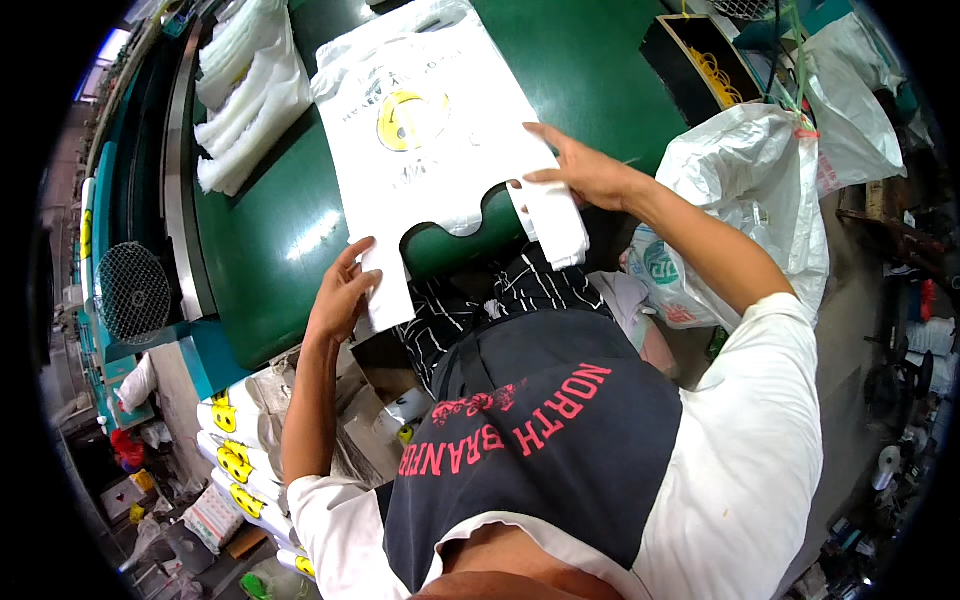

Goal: The person picks up plastic bags from a conveyor belt, folds them by hand, and stacks them into a pile.

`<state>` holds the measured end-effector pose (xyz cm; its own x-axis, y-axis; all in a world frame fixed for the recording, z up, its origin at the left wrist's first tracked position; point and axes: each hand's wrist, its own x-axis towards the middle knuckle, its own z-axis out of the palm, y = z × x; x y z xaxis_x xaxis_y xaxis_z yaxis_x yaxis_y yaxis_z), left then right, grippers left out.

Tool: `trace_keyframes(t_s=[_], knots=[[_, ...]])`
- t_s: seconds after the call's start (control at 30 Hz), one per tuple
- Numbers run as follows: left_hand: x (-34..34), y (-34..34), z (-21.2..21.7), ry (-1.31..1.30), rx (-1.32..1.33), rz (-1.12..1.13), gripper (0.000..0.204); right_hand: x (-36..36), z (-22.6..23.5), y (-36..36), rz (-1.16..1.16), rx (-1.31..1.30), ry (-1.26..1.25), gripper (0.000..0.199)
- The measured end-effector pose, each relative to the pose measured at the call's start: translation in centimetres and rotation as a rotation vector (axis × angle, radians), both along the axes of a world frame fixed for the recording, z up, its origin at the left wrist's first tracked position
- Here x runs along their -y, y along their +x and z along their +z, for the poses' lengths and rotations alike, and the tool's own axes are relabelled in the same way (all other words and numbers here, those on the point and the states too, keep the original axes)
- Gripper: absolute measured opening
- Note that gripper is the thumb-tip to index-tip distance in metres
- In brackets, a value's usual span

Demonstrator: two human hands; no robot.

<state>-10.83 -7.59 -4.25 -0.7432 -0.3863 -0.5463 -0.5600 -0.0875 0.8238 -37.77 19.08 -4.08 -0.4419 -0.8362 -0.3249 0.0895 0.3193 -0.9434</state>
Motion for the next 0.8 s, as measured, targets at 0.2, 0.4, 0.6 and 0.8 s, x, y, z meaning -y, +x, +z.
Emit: trace_keyframes(t_s=[0.2,0.4,0.6,0.8], knots=[[-0.2,-7.4,3.6,0.471,-0.289,0.227,0.045,2.0,2.2,-1.1,0.172,-0.256,0.115,0.046],[-3.0,-11.9,0.8,-1.148,-0.485,-0.542,0.063,6.1,0.2,-0.6,0.176,0.124,0.115,0.041],[-3.2,-9.8,-3.0,-1.303,-0.252,-0.79,0.077,4.1,-2.0,1.2,0.517,-1.632,-0.024,0.062],[-2.2,-8.3,-2.2,-1.221,-0.38,-0.522,0.082,5.5,-1.7,0.0,0.205,-1.01,-0.079,0.064]])
